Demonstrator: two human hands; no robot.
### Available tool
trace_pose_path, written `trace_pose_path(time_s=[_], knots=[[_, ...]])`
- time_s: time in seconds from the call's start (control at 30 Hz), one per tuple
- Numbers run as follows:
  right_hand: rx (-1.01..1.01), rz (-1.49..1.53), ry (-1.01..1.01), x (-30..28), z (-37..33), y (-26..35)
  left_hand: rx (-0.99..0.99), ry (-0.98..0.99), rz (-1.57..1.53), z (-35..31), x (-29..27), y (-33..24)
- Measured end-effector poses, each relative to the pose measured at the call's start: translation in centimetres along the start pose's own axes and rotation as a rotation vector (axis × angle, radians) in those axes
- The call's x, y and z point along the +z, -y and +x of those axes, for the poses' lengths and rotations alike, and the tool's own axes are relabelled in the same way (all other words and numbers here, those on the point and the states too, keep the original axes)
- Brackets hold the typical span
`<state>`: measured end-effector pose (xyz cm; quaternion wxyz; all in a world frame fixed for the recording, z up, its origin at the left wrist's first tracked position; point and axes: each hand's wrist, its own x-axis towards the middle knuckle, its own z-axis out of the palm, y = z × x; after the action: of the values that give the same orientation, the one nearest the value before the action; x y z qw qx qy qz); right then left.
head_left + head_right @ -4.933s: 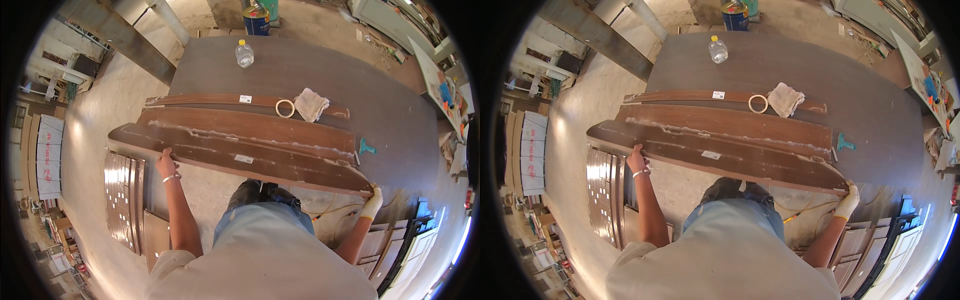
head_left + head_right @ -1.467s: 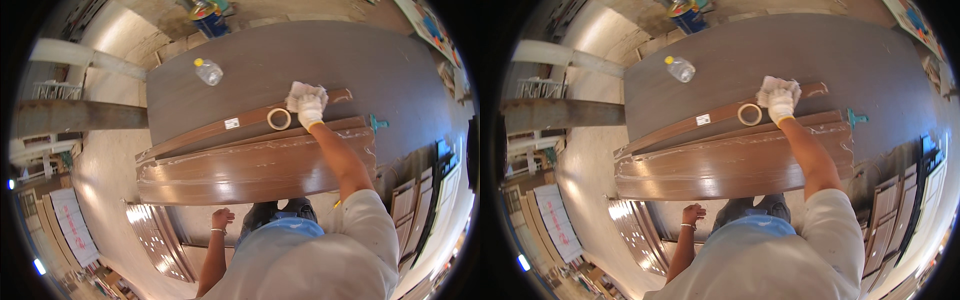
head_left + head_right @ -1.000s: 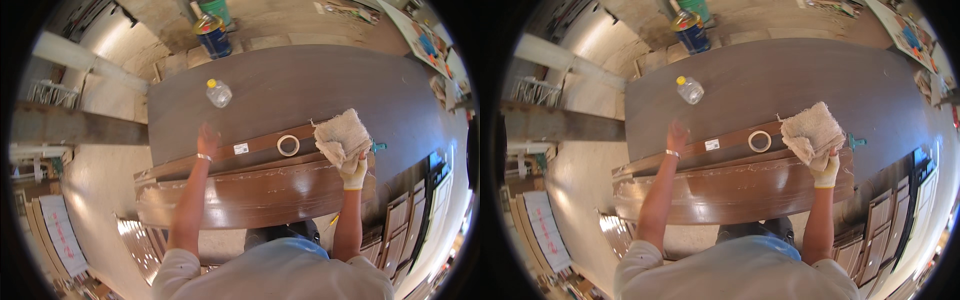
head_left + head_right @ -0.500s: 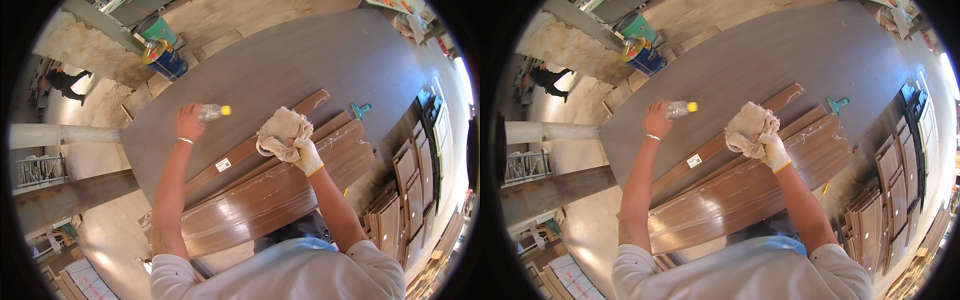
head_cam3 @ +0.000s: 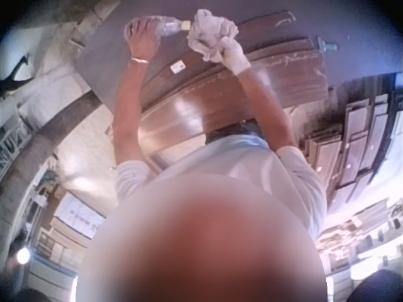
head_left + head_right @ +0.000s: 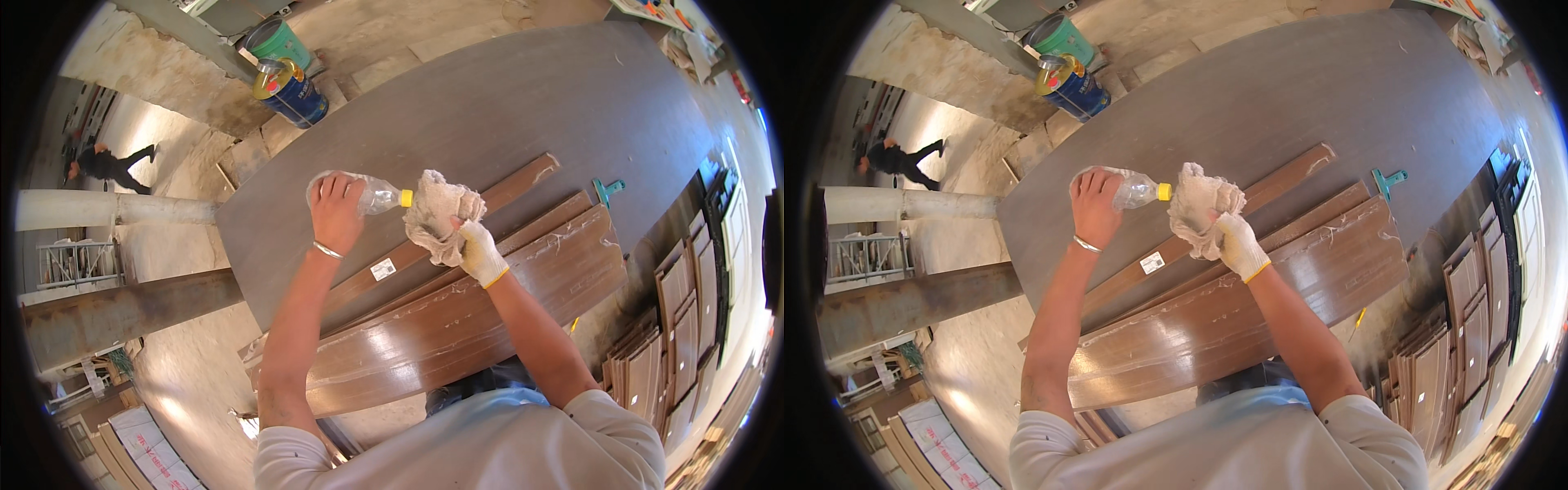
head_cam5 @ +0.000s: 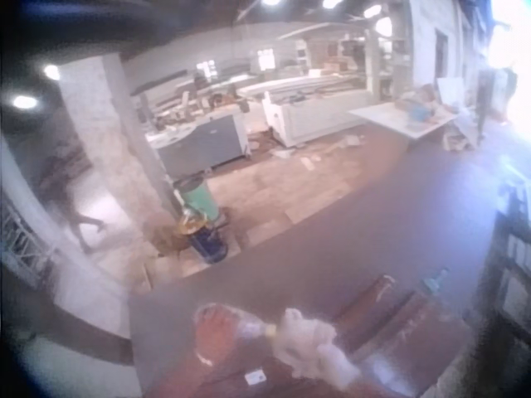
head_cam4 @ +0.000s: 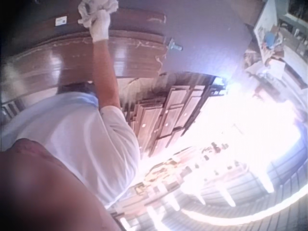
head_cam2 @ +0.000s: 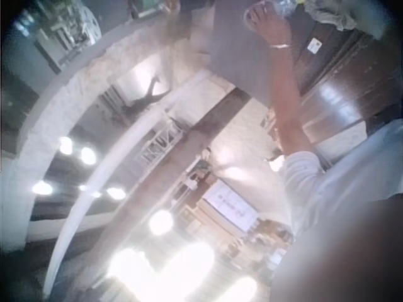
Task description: The person wipes a curved wooden panel with a cloth, then applies small pieces of masking tape along its edges. They repeat this process on multiple panels, wiping and taping each one before moving to the next.
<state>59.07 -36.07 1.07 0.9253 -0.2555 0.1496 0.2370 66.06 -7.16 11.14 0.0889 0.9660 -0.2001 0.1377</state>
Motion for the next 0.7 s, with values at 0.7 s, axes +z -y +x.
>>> trace_pose_path(time_s=[0.7], knots=[[-0.630,-2.272,-0.477,-14.9,-29.8,7.4,-0.665,-0.020,-0.190,-19.4,13.5,-3.4]])
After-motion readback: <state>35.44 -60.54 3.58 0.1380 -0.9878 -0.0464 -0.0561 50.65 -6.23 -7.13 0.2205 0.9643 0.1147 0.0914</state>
